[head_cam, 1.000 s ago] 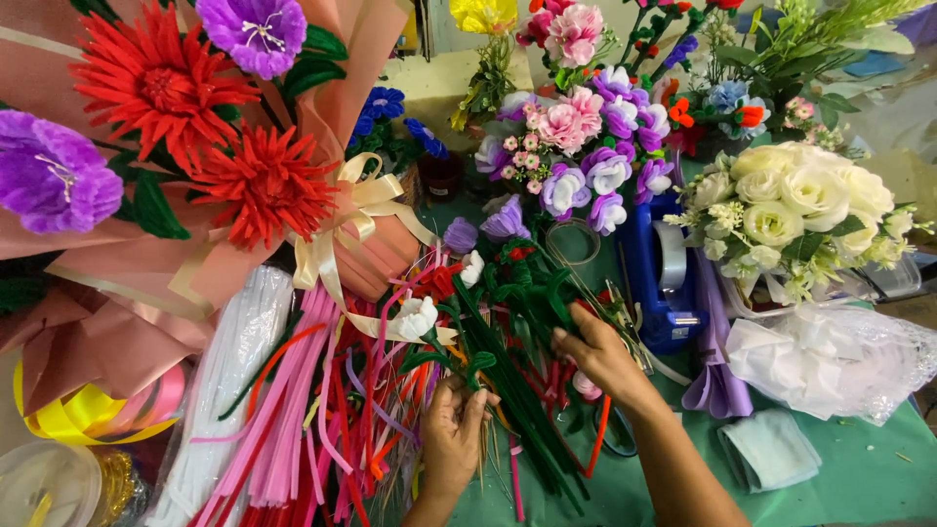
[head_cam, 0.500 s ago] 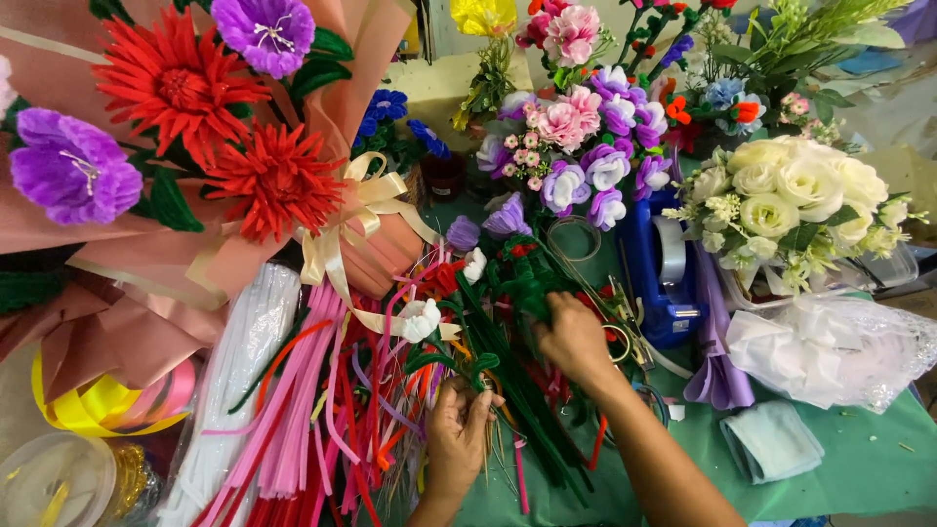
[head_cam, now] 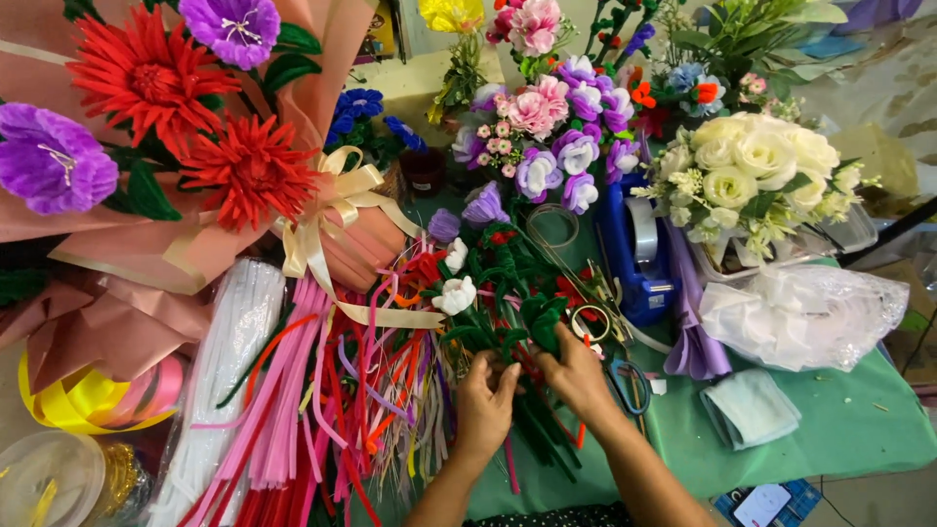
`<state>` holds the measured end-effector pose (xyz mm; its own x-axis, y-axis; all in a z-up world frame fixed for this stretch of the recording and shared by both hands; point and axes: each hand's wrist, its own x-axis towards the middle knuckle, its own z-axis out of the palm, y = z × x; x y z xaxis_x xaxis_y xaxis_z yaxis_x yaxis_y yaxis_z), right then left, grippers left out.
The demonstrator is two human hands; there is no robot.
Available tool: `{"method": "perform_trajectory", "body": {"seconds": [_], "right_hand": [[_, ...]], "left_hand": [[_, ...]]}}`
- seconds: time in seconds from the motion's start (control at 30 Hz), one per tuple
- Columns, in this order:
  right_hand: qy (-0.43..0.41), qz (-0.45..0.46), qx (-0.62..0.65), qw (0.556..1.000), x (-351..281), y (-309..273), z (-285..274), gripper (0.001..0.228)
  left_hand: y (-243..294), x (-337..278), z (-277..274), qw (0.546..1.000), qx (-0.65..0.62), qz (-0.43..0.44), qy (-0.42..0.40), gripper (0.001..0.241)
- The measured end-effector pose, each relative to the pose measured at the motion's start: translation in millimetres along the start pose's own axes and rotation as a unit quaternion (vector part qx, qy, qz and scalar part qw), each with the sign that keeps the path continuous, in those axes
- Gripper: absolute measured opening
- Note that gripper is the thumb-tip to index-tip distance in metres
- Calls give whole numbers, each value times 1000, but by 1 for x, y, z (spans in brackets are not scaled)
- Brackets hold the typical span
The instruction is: The person arranges a bouquet of artificial flowers on a table, selecting and positioning purple, white, and red blooms. They adjust the stems and leaves to create a cohesive arrangement, working with various floral supplies visible on the workspace.
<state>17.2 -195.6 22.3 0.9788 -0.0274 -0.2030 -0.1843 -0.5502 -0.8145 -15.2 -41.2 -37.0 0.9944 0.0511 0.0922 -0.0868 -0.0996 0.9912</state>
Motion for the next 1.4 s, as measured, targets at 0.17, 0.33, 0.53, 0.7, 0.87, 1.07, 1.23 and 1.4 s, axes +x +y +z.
{"method": "perform_trajectory", "body": {"seconds": [0.17, 0.33, 0.53, 0.7, 0.87, 1.07, 1.23, 1.4], "right_hand": [[-33, -16, -12, 999, -11, 2, 10, 20], [-69, -37, 33, 996, -16, 7, 11, 16], [-65, 9, 76, 995, -22, -4, 3, 22], [3, -73, 34, 997, 4, 19, 12, 6], [23, -37, -71, 997, 18, 9, 22, 24], [50, -38, -60, 996, 24, 14, 25, 23], [90, -65, 125, 986, 17, 6, 9, 16], [80, -6, -114, 990, 23, 18, 22, 28]], "left_hand": [[-1, 3, 7, 998, 57, -31, 12, 25], [2, 2, 7, 998, 62, -4, 16, 29], [-5, 6, 11, 974, 221, 54, -8, 30], [5, 8, 8, 976, 211, -13, -47, 55], [0, 0, 3, 986, 165, 9, -31, 52], [0, -19, -5, 989, 145, -6, -37, 52], [-5, -26, -6, 991, 129, -13, -19, 51], [-3, -28, -12, 991, 130, 1, 22, 47]]}}
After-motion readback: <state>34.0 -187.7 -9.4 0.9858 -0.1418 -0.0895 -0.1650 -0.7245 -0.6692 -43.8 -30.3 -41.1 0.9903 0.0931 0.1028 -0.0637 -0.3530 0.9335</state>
